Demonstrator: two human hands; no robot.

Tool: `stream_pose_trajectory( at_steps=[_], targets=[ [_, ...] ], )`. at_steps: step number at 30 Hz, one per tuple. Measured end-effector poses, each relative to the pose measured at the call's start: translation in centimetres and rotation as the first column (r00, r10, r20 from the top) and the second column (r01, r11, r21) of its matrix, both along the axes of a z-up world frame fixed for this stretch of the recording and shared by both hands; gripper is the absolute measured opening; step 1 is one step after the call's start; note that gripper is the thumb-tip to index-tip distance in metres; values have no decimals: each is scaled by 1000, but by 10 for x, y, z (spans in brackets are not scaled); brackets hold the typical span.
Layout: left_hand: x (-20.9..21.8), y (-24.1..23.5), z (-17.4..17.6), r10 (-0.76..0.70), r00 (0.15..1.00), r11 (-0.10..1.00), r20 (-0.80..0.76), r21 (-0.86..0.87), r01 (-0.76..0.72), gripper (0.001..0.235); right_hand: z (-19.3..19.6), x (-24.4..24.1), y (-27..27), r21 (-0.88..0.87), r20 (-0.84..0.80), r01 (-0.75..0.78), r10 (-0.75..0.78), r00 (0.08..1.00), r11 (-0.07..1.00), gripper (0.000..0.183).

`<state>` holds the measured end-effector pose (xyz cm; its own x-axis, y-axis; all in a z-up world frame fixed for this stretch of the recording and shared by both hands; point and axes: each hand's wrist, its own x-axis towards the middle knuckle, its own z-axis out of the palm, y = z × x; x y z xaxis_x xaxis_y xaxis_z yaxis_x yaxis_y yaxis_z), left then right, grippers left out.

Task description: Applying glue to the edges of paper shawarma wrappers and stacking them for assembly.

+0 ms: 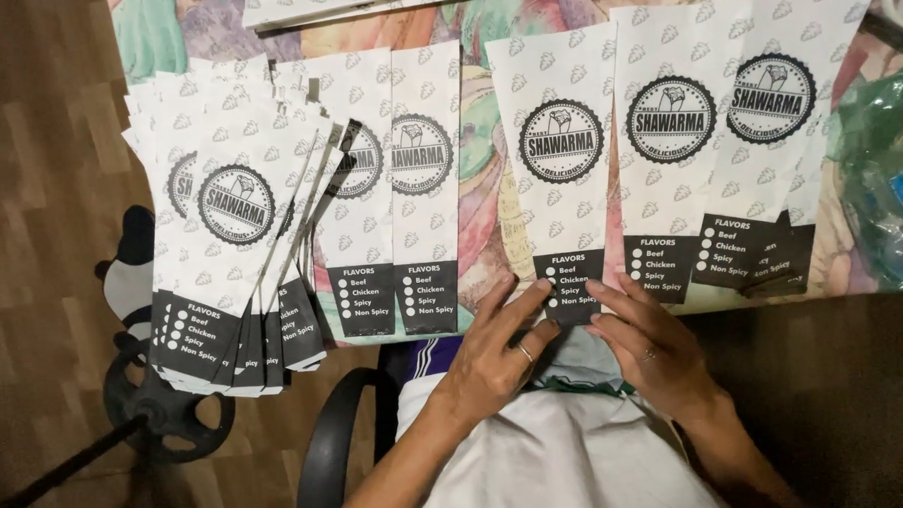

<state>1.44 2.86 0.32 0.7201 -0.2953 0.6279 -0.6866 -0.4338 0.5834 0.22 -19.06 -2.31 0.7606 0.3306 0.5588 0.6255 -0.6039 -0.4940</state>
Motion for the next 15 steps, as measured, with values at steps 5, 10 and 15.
stream_pose_trajectory(
  at_steps=[5, 10, 15],
  targets=[
    [0, -3, 3, 27, 1000, 1000, -15, 17, -26, 5, 4, -1, 2, 17, -66, 25, -24, 998, 1000, 26],
    [0, -9, 6, 92, 994, 995, -64, 54, -89, 9, 13, -4, 11, 30, -109, 66, -62, 992, 997, 18],
    [-2, -14, 1, 154, 978, 987, -139, 65, -146, 16, 16, -4, 16, 12, -193, 189, -183, 964, 982, 9]
  ],
)
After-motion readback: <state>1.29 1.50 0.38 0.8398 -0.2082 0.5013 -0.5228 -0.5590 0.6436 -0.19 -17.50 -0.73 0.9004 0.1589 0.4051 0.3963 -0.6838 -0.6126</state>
